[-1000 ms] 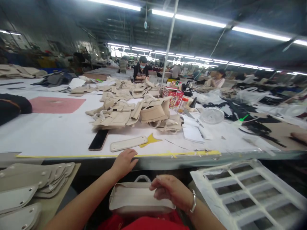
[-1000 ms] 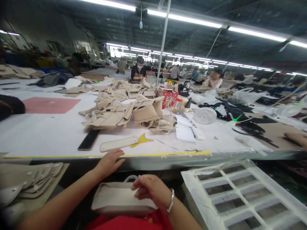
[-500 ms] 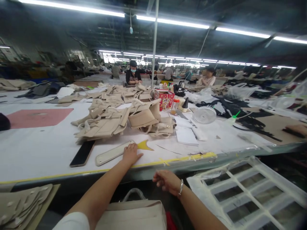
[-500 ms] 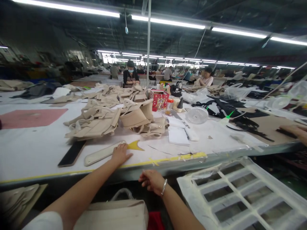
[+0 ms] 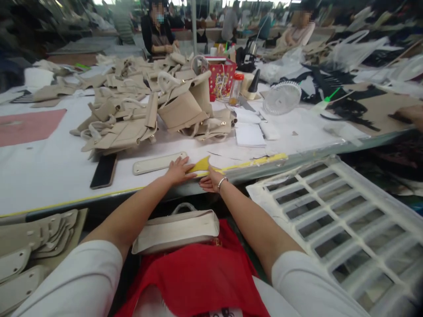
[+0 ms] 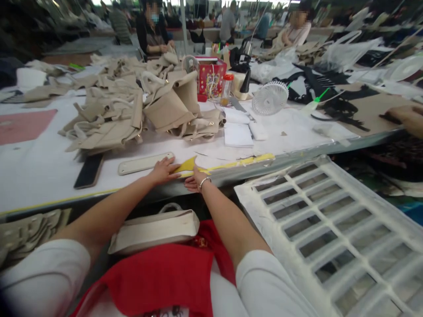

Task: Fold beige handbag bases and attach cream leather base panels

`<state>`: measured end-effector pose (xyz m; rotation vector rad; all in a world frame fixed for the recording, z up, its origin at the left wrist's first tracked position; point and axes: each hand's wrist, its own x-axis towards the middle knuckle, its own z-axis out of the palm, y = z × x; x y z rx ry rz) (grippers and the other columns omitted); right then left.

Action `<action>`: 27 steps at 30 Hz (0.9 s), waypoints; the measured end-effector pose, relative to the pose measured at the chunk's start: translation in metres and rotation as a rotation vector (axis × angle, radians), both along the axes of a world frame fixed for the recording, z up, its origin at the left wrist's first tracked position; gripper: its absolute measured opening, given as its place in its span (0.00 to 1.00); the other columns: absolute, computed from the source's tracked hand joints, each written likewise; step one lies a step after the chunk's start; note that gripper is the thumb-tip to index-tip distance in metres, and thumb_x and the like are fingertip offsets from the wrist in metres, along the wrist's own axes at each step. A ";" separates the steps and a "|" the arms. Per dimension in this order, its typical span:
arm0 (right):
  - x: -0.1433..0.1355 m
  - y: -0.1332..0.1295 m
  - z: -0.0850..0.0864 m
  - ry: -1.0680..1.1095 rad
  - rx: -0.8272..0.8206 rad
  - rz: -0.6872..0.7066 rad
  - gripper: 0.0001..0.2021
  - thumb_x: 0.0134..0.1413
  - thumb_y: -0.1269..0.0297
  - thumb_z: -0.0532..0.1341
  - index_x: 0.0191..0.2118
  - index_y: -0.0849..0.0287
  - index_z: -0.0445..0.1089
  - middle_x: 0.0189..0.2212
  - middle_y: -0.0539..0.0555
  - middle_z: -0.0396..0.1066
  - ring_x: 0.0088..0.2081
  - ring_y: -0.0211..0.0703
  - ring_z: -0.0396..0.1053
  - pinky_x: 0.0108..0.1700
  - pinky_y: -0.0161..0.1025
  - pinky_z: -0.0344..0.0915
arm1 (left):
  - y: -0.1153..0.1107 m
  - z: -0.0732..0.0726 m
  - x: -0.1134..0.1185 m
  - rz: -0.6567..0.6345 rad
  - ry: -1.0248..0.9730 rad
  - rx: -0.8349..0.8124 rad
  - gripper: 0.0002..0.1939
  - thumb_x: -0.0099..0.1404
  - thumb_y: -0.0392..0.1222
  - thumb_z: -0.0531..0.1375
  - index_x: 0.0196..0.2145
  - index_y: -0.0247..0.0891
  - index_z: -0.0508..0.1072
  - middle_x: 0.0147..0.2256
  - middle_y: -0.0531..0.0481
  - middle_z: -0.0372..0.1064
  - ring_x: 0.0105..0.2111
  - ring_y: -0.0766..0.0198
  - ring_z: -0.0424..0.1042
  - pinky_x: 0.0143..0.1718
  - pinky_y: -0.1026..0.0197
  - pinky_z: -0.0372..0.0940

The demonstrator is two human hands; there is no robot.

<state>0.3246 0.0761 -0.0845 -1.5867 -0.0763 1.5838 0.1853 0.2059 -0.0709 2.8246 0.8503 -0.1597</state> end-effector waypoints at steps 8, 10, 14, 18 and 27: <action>0.010 0.002 -0.006 -0.022 -0.036 0.001 0.34 0.56 0.39 0.38 0.30 0.68 0.66 0.24 0.61 0.69 0.28 0.44 0.70 0.30 0.40 0.67 | -0.005 0.008 0.006 -0.177 0.012 0.316 0.34 0.59 0.64 0.47 0.54 0.38 0.63 0.63 0.43 0.40 0.62 0.44 0.31 0.55 0.32 0.22; 0.008 0.001 -0.004 -0.005 -0.027 -0.006 0.34 0.58 0.42 0.37 0.31 0.69 0.66 0.25 0.62 0.69 0.29 0.44 0.70 0.30 0.41 0.67 | -0.027 0.003 0.012 -0.221 0.005 0.283 0.32 0.62 0.59 0.48 0.56 0.35 0.60 0.61 0.42 0.45 0.62 0.48 0.37 0.57 0.36 0.27; -0.003 -0.001 -0.004 -0.069 0.001 -0.154 0.24 0.58 0.47 0.45 0.39 0.65 0.64 0.25 0.58 0.70 0.27 0.44 0.70 0.28 0.41 0.68 | -0.071 -0.004 0.017 -0.198 -0.017 0.205 0.29 0.63 0.47 0.51 0.56 0.24 0.57 0.58 0.33 0.51 0.59 0.50 0.48 0.59 0.47 0.40; -0.014 -0.009 0.001 -0.190 0.114 -0.352 0.13 0.60 0.60 0.49 0.49 0.57 0.57 0.33 0.54 0.71 0.29 0.40 0.70 0.27 0.35 0.68 | -0.100 0.009 0.009 -0.229 -0.028 0.143 0.29 0.63 0.48 0.51 0.55 0.24 0.58 0.56 0.33 0.55 0.55 0.51 0.55 0.56 0.54 0.49; 0.014 -0.151 0.047 -0.146 0.395 0.165 0.16 0.48 0.64 0.62 0.44 0.61 0.63 0.30 0.53 0.70 0.25 0.39 0.69 0.25 0.34 0.67 | -0.121 0.035 -0.044 -0.190 -0.021 -1.118 0.26 0.64 0.57 0.48 0.51 0.39 0.68 0.50 0.51 0.66 0.48 0.61 0.65 0.51 0.64 0.56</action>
